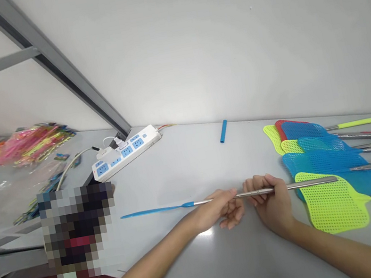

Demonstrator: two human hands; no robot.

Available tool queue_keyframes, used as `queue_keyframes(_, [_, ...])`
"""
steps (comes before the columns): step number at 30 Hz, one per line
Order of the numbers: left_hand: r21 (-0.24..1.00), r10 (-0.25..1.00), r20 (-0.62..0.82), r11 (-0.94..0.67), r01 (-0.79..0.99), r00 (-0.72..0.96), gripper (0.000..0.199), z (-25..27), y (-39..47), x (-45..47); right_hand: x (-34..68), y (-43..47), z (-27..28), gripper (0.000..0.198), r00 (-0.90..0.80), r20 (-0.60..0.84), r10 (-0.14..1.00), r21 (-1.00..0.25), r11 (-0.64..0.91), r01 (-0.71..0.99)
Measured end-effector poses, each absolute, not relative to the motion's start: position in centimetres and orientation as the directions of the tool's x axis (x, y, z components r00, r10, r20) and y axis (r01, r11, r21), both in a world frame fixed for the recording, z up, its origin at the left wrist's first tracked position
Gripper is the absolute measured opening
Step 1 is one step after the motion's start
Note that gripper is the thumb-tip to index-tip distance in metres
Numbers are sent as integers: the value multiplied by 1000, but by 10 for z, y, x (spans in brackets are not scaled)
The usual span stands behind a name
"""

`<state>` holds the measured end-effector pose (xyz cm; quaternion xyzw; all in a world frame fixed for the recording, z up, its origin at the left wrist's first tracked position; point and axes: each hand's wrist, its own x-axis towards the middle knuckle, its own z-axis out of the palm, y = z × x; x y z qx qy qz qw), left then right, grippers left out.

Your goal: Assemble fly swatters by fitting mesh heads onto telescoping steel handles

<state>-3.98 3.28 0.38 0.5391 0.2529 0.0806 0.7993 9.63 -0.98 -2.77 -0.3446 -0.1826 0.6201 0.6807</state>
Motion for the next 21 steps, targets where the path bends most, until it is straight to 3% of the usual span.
queue_keyframes(3, [918, 445, -326, 361, 167, 834, 50, 4, 35, -41, 97, -8, -28, 37, 189, -185, 964, -708, 2, -706])
queue_keyframes(8, [893, 514, -351, 436, 114, 782, 45, -2, 36, -40, 96, -5, -26, 37, 223, -241, 944, -682, -1, -732])
queue_keyframes(21, [853, 549, -339, 522, 3, 764, 44, -7, 38, -39, 99, -2, -27, 36, 254, -256, 933, -648, 30, -761])
